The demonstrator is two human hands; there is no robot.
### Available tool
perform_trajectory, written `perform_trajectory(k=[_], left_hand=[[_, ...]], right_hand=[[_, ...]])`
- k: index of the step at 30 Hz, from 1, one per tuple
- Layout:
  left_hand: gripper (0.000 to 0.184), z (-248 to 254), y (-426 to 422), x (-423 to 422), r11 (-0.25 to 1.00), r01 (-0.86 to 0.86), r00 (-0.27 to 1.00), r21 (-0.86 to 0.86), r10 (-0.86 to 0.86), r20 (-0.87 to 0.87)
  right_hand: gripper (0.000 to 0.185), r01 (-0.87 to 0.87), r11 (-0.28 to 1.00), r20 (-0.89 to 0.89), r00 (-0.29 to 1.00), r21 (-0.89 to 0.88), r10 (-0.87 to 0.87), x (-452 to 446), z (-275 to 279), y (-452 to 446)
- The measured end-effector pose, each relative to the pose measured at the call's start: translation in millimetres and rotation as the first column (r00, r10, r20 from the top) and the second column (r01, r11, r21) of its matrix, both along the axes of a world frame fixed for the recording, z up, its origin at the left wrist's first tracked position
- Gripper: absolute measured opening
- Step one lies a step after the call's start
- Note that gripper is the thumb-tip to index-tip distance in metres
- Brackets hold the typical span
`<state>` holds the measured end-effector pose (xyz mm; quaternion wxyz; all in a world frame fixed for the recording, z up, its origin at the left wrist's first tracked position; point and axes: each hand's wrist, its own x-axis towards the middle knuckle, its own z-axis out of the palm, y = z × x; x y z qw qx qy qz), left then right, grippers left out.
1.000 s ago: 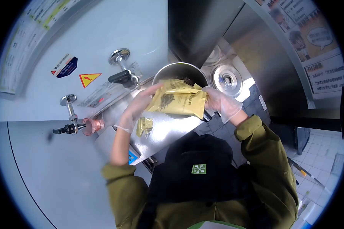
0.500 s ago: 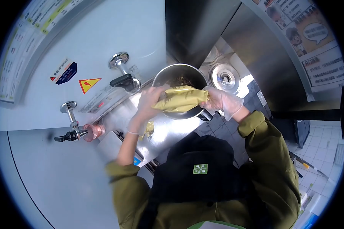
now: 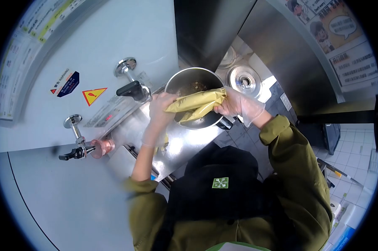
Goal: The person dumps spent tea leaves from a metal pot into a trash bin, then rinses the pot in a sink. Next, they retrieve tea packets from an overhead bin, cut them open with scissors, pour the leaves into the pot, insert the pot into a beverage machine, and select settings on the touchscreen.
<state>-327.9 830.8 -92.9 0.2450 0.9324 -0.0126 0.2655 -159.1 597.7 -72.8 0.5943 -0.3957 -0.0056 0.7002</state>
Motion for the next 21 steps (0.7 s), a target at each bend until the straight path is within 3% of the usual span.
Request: perform_trajectory(k=[5,8,10,13,17,19,20,21], left_hand=[[0.014,0,-2,-5,0.997,-0.061,0.993,-0.038,0.057,-0.105],[0.015,7,-3,-5,0.995,-0.080,0.988,-0.059,0.071,-0.136],[0.018,2,-2,-6,0.992,-0.103,0.991,-0.069,0.096,-0.097],[0.023,4,-8,-8,0.987,-0.084,0.996,-0.139,0.078,-0.044],[0.027,12,-15,-14,0.968,-0.053,0.995,-0.246,0.032,-0.092],[0.029,0,-18,-19,0.959,-0.089,0.995,-0.269,0.071,-0.075],[0.028,-10,-17,-20,0.962,-0.090,0.994,-0.259,0.072,-0.078],[0.028,-14,-15,-19,0.964,-0.092,0.994,-0.249,0.074,-0.081]], right_hand=[[0.039,0.015,0.998,0.217,0.976,-0.062,-0.001,6,-34,-4],[0.039,0.023,1.000,0.357,0.934,-0.010,-0.018,-3,-16,0],[0.040,-0.028,1.000,0.515,0.857,-0.009,0.029,-2,-21,-1],[0.045,-0.075,0.994,0.765,0.633,-0.086,0.114,5,-41,-2],[0.042,-0.037,0.999,0.818,0.573,-0.038,0.053,-3,-28,-3],[0.036,0.052,0.997,0.540,0.838,0.051,-0.071,-7,-18,-6],[0.034,0.145,0.985,0.180,0.971,0.089,-0.160,-7,-16,-10],[0.032,0.245,0.966,-0.207,0.953,0.087,-0.223,-7,-12,-12]])
